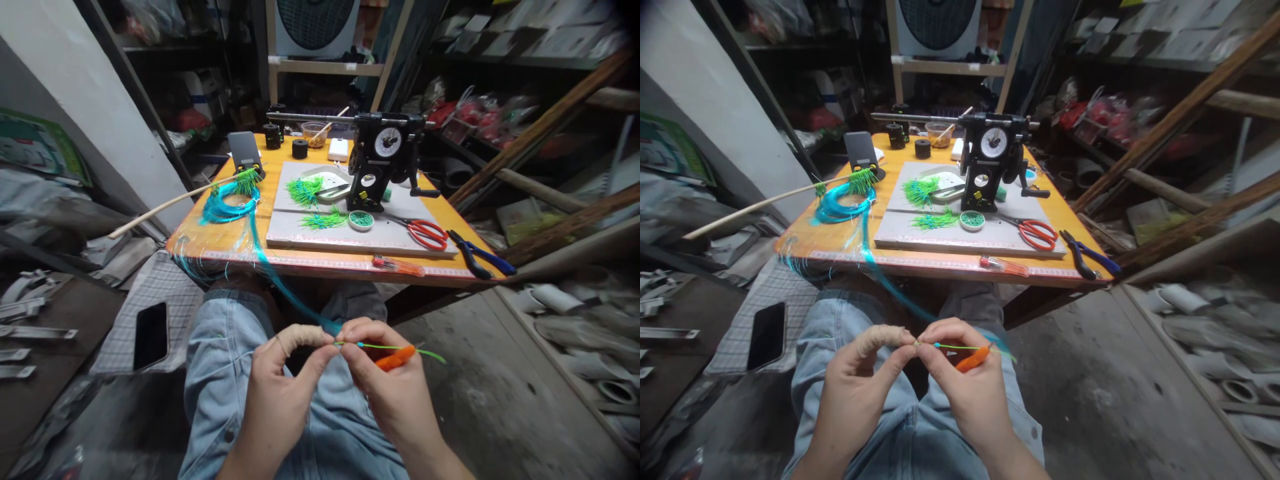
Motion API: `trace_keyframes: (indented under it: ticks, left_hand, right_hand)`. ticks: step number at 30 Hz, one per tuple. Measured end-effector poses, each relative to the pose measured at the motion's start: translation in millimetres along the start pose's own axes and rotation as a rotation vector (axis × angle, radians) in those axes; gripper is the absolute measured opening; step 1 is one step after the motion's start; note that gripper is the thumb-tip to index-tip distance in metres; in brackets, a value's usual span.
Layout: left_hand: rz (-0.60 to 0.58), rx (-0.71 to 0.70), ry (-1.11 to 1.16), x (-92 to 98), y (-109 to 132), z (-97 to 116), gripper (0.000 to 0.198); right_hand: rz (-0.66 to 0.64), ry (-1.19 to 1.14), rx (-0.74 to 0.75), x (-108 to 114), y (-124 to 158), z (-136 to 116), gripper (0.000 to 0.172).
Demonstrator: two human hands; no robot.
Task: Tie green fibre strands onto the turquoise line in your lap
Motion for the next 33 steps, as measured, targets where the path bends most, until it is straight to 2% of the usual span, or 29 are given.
trace_keyframes:
  ticks: [3, 7, 9, 11, 18, 23, 27, 30, 33]
  left_hand:
    - [-0.031, -0.058, -0.048, 2.8, -1.1, -1.0, 0.007]
    - [-0.122, 0.085, -0.009, 6.0, -1.8, -5.2, 0.028]
    - [-0.123, 0.126, -0.034, 7.1, -1.5, -5.6, 0.017]
    - [-0.112, 0.1, -0.092, 7.3, -1.0, -4.4, 0.008]
    - [-0.078, -0.04, -0.187, 8.2, -1.4, -2.1, 0.011]
    - [-0.067, -0.021, -0.195, 7.3, -1.6, -5.5, 0.013]
    - [-0.08, -0.072, -0.175, 4.1, 0.7, -5.2, 0.013]
    - [-0.047, -0.041, -0.168, 4.8, 0.6, -7.6, 0.018]
    - [-0.033, -0.03, -0.195, 4.9, 0.0, -9.6, 0.012]
  right_hand:
    - [-0.06, -0.008, -0.045, 1.8, -1.5, 2.1, 0.009]
    - [-0.083, 0.076, -0.051, 4.6, -2.6, 0.6, 0.009]
    - [-0.094, 0.129, -0.019, 5.1, -3.4, -1.9, 0.009]
    - [-0.105, 0.156, 0.008, 4.3, -3.5, -4.2, 0.01]
    - [-0.141, 0.167, -0.024, 1.7, -0.6, -5.6, 0.011]
    - [-0.144, 0.184, 0.016, 3.5, -1.7, -4.9, 0.011]
    - [-0.177, 0.144, 0.046, 3.2, -1.5, -2.4, 0.009]
    - [-0.138, 0.114, 0.007, 3.9, -1.5, 0.1, 0.009]
    - [-0.142, 0.09, -0.025, 3.6, -1.3, 1.0, 0.008]
Point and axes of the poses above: each hand's wrist, its own y-axis away from the middle knuckle, its own x-axis out of the back of the hand, z = x × y, the point moved 2 cm from there along -y, towards the middle knuckle, and after that the axes turned 9 degrees about x, right-handed, at the moved point
